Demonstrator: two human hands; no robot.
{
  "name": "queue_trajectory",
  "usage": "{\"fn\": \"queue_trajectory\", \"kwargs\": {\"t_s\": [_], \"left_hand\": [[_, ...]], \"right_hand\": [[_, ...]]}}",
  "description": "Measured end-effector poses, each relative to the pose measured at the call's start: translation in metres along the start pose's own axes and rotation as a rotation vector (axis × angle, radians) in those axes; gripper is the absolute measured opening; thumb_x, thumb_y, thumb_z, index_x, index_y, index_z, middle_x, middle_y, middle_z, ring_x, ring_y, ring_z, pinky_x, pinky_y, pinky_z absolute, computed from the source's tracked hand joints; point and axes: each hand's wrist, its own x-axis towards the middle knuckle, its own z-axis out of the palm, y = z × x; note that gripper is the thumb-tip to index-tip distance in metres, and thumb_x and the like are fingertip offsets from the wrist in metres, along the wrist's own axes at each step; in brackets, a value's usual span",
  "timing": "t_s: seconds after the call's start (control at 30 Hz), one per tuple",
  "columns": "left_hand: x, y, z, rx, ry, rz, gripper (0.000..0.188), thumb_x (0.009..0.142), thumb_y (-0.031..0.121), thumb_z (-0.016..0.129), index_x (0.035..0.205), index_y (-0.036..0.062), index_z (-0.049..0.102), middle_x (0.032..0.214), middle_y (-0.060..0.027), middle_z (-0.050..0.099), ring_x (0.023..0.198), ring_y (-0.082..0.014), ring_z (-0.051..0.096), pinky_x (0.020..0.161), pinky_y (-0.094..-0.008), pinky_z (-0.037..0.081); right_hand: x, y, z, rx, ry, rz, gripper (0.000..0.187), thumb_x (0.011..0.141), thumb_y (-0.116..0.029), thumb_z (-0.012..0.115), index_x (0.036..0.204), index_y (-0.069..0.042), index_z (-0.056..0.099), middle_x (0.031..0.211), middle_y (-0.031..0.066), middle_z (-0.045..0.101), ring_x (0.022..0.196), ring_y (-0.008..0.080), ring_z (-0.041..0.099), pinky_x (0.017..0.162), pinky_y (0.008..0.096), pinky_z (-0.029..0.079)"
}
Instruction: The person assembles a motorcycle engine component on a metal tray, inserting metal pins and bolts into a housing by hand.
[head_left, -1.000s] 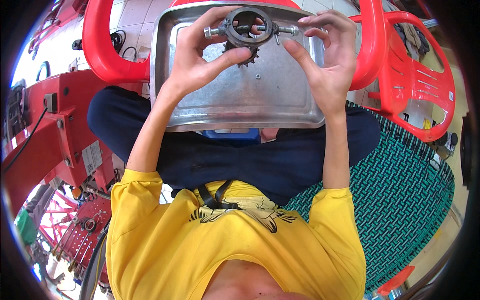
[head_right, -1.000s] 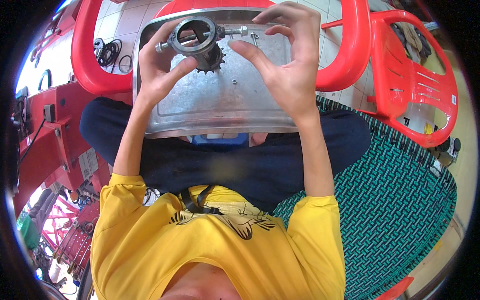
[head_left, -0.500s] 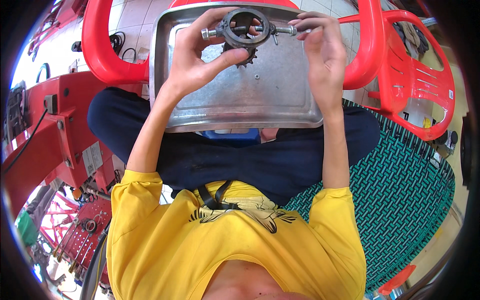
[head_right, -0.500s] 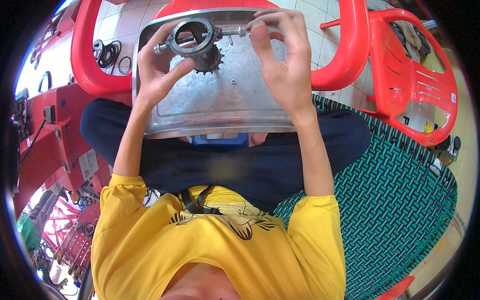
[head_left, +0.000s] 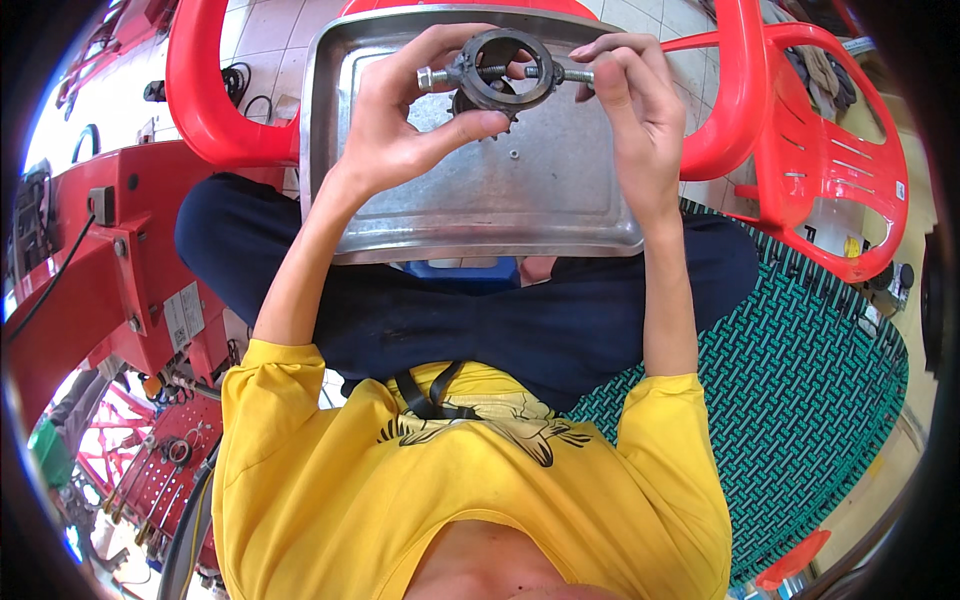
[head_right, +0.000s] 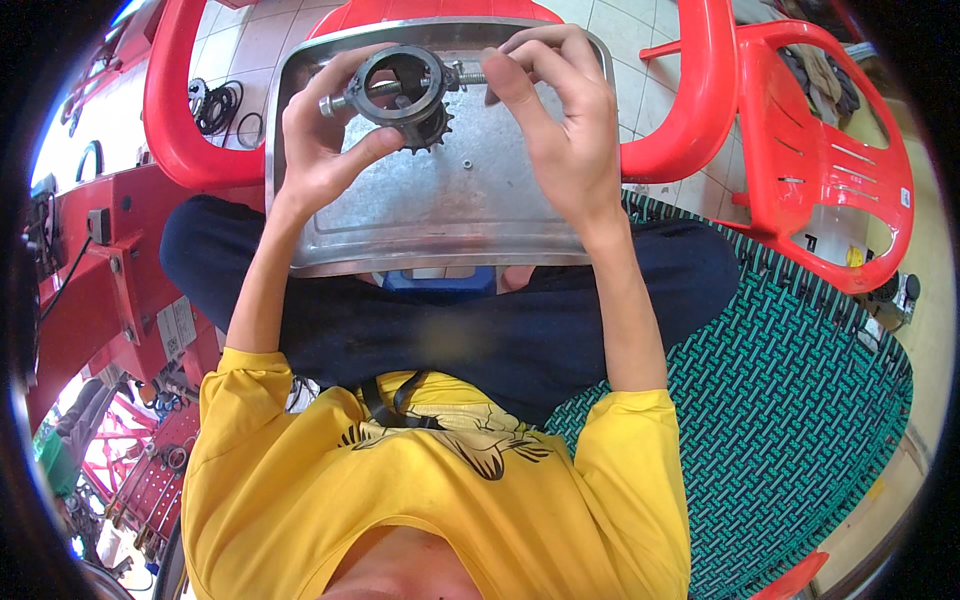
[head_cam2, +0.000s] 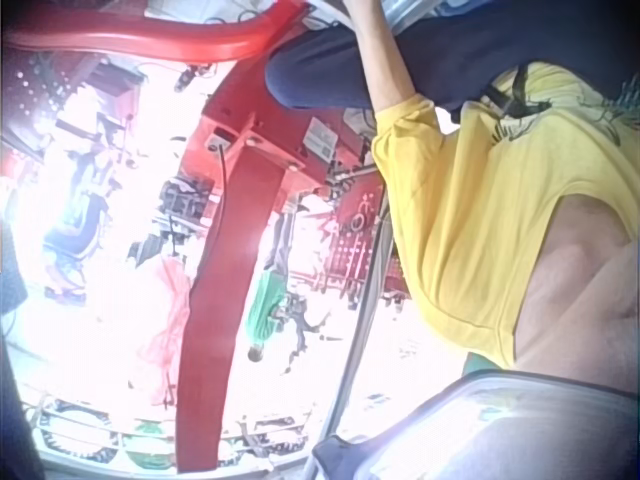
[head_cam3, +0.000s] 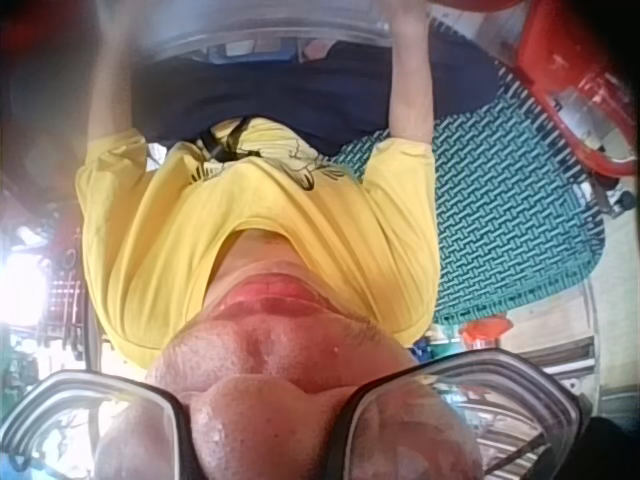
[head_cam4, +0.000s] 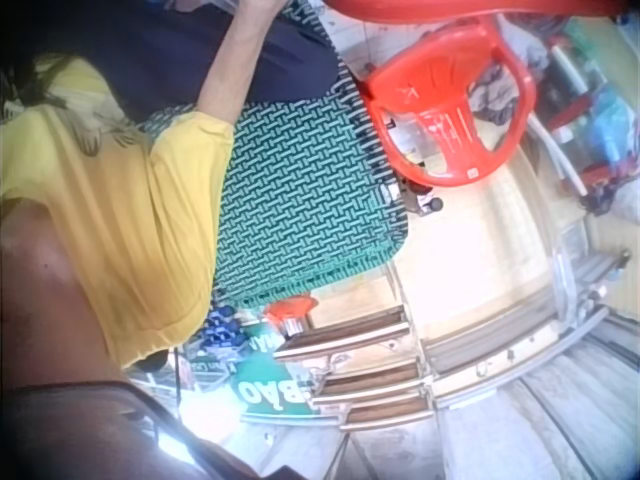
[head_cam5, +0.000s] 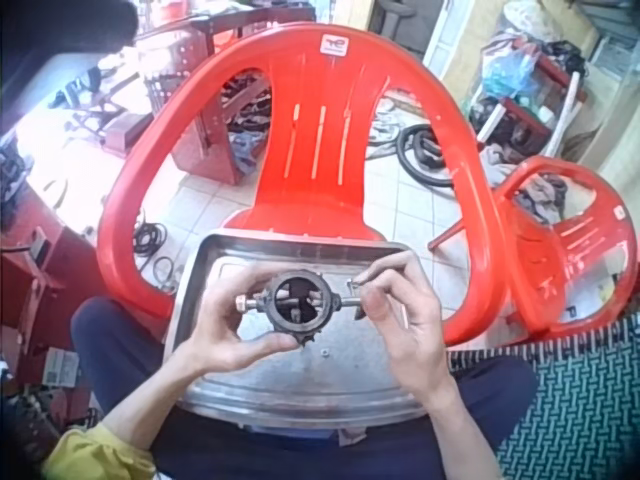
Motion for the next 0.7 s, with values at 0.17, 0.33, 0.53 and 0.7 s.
{"fn": "queue_trajectory", "kwargs": {"t_s": [0.17,0.33,0.53,0.7], "left_hand": [[-0.002,0.002,-0.002,-0.072,0.013,-0.164,0.069,0.08,0.017,0.086,0.137,-0.0053,0.053,0.125,-0.0154,0.063,0.117,-0.023,0.062,0.104,-0.0404,0.05],[0.003,0.002,0.001,-0.029,-0.007,0.011,0.059,0.081,0.02,0.084,0.133,0.0068,0.06,0.112,-0.0088,0.073,0.108,-0.018,0.069,0.092,-0.0363,0.058],[0.0,-0.002,0.004,-0.053,0.063,-0.039,0.061,0.079,0.02,0.085,0.133,0.007,0.06,0.111,-0.0082,0.073,0.107,-0.018,0.069,0.09,-0.0358,0.058],[0.0,0.0,0.002,-0.023,0.011,-0.023,0.062,0.079,0.021,0.086,0.134,0.0073,0.06,0.111,-0.009,0.073,0.108,-0.0191,0.069,0.091,-0.0367,0.058]], "right_hand": [[0.004,-0.014,-0.002,0.071,0.077,-0.038,0.022,0.096,-0.022,0.07,0.104,-0.002,0.065,0.11,0.0067,0.06,0.103,0.0157,0.059,0.086,0.0302,0.047],[-0.003,0.004,-0.008,0.148,-0.005,0.127,0.025,0.085,-0.019,0.082,0.103,-0.006,0.07,0.105,0.0046,0.062,0.103,0.0148,0.06,0.085,0.0307,0.049],[0.005,-0.022,0.007,0.009,0.077,0.041,0.03,0.095,-0.032,0.071,0.101,-0.003,0.069,0.104,0.0056,0.062,0.101,0.0154,0.059,0.086,0.0314,0.049],[-0.001,0.001,-0.001,0.017,0.031,0.042,0.021,0.09,-0.022,0.076,0.099,-0.004,0.07,0.106,0.0044,0.063,0.098,0.0153,0.059,0.085,0.0313,0.049]]}}
